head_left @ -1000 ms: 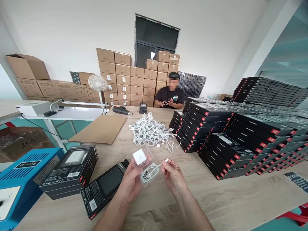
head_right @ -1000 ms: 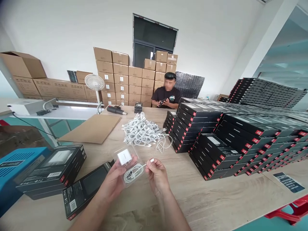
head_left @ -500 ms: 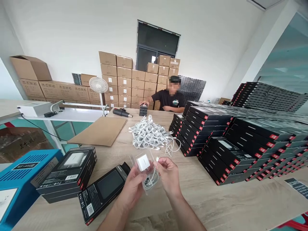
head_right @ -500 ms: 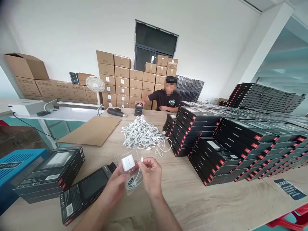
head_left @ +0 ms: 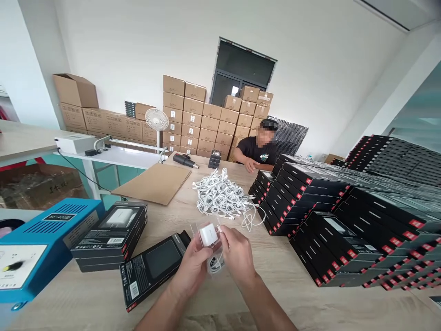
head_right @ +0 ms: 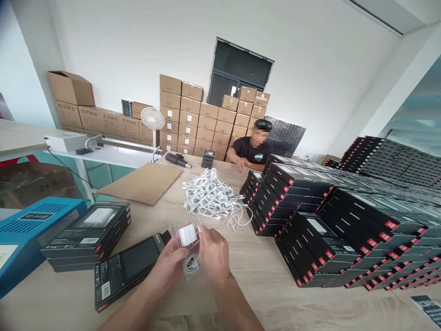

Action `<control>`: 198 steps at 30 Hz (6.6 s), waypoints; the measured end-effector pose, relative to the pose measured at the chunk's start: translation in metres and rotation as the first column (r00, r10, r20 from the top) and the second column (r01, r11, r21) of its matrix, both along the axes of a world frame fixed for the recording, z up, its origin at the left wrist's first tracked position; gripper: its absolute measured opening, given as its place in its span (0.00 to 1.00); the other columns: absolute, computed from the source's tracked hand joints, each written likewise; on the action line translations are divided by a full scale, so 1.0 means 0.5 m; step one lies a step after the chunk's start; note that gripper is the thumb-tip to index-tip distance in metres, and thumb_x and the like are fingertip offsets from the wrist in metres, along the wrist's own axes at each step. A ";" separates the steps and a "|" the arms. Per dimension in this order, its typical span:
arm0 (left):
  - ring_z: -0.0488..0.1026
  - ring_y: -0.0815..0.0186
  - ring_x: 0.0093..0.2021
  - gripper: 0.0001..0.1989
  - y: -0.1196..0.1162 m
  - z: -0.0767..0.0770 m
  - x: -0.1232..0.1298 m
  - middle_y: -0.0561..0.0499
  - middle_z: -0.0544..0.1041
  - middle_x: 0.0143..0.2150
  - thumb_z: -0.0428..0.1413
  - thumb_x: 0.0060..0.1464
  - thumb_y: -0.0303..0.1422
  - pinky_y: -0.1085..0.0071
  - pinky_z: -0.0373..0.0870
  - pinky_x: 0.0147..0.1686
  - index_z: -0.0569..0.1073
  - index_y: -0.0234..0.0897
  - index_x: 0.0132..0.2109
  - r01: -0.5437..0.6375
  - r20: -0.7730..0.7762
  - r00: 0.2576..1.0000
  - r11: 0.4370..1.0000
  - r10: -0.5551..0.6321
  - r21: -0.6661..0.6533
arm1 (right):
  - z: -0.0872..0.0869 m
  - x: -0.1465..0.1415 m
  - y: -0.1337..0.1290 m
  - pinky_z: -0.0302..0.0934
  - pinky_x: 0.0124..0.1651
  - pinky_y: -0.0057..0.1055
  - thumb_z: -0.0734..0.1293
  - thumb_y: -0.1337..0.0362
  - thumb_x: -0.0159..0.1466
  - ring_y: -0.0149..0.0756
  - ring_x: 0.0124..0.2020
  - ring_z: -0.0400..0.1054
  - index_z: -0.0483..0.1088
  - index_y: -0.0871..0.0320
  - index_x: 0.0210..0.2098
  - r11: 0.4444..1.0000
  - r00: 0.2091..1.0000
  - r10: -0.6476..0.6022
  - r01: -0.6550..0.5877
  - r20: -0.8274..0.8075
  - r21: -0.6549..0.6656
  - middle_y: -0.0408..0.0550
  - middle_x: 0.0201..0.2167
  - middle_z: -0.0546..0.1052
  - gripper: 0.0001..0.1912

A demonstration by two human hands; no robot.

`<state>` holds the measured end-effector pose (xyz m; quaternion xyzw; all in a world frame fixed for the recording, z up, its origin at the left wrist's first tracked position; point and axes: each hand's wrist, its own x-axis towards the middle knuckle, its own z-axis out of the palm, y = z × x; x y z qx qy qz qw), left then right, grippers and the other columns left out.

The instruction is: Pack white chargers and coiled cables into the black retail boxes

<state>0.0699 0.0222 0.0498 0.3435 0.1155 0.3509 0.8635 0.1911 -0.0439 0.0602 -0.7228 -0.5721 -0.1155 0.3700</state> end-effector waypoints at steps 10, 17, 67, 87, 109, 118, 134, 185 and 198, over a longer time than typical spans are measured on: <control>0.77 0.50 0.50 0.34 -0.004 -0.004 0.001 0.44 0.80 0.53 0.66 0.37 0.28 0.62 0.69 0.46 0.72 0.39 0.55 0.032 -0.039 0.999 0.999 -0.032 0.003 | 0.005 0.015 0.010 0.52 0.33 0.33 0.60 0.76 0.67 0.38 0.30 0.69 0.72 0.57 0.33 0.997 0.952 -0.022 0.044 0.305 -0.065 0.47 0.28 0.76 0.12; 0.77 0.52 0.49 0.28 -0.008 -0.005 -0.001 0.45 0.82 0.46 0.64 0.37 0.26 0.63 0.69 0.51 0.76 0.35 0.51 0.049 -0.060 0.997 0.999 -0.048 0.009 | -0.001 0.024 -0.007 0.49 0.32 0.36 0.62 0.75 0.66 0.37 0.26 0.65 0.70 0.57 0.28 0.998 0.882 0.003 0.027 0.472 -0.057 0.44 0.23 0.72 0.12; 0.77 0.60 0.42 0.33 -0.010 -0.014 -0.009 0.47 0.82 0.42 0.61 0.36 0.20 0.64 0.72 0.46 0.74 0.39 0.54 0.176 -0.044 0.982 0.978 -0.182 -0.112 | -0.086 0.029 -0.077 0.68 0.59 0.41 0.59 0.77 0.55 0.42 0.54 0.70 0.63 0.51 0.67 0.984 0.973 0.178 -0.173 -0.145 0.043 0.49 0.52 0.77 0.40; 0.77 0.58 0.45 0.30 -0.007 -0.028 -0.003 0.46 0.82 0.45 0.58 0.37 0.18 0.63 0.71 0.47 0.76 0.38 0.51 0.217 -0.061 0.973 0.970 -0.224 -0.107 | -0.101 0.041 -0.093 0.66 0.63 0.47 0.57 0.63 0.72 0.42 0.59 0.70 0.68 0.49 0.63 0.977 0.862 0.194 -0.215 -0.468 0.008 0.49 0.60 0.75 0.22; 0.74 0.51 0.57 0.34 0.032 -0.014 -0.027 0.41 0.80 0.54 0.55 0.40 0.20 0.55 0.71 0.55 0.73 0.35 0.58 0.322 0.013 0.947 0.941 -0.322 -0.102 | -0.046 0.033 -0.107 0.70 0.55 0.46 0.63 0.49 0.68 0.46 0.54 0.72 0.63 0.51 0.67 0.972 0.560 0.222 -0.190 -0.798 0.137 0.56 0.61 0.71 0.30; 0.79 0.55 0.42 0.29 0.035 -0.001 -0.037 0.43 0.83 0.43 0.58 0.37 0.21 0.58 0.75 0.46 0.77 0.34 0.51 0.313 0.008 0.950 0.947 -0.313 -0.073 | -0.050 0.013 -0.113 0.67 0.37 0.33 0.76 0.48 0.56 0.40 0.41 0.73 0.68 0.55 0.60 0.924 0.216 0.239 -0.351 -0.947 0.154 0.47 0.38 0.78 0.37; 0.70 0.47 0.61 0.36 0.098 0.071 -0.107 0.38 0.64 0.67 0.59 0.51 0.48 0.49 0.65 0.61 0.60 0.41 0.62 0.377 -0.608 0.454 0.478 0.651 0.793 | -0.107 0.127 -0.009 0.72 0.29 0.32 0.80 0.50 0.49 0.38 0.30 0.74 0.73 0.54 0.46 0.964 -0.091 0.264 -0.004 -0.960 0.265 0.43 0.30 0.79 0.29; 0.47 0.45 0.75 0.60 -0.030 -0.010 0.009 0.34 0.47 0.75 0.67 0.45 0.36 0.43 0.50 0.71 0.36 0.41 0.73 -0.170 -0.195 0.717 0.439 0.670 0.883 | 0.105 0.090 -0.043 0.69 0.30 0.31 0.72 0.56 0.58 0.35 0.29 0.70 0.74 0.53 0.44 0.885 0.383 0.436 -0.350 -0.815 0.309 0.42 0.31 0.77 0.16; 0.65 0.56 0.66 0.24 0.013 0.003 -0.061 0.37 0.63 0.67 0.49 0.66 0.39 0.54 0.67 0.64 0.55 0.41 0.66 -0.173 -0.142 0.784 0.432 0.604 0.885 | 0.054 0.043 -0.047 0.66 0.50 0.37 0.67 0.55 0.66 0.43 0.52 0.71 0.70 0.51 0.46 0.883 0.611 0.457 -0.225 -0.647 0.411 0.49 0.53 0.76 0.11</control>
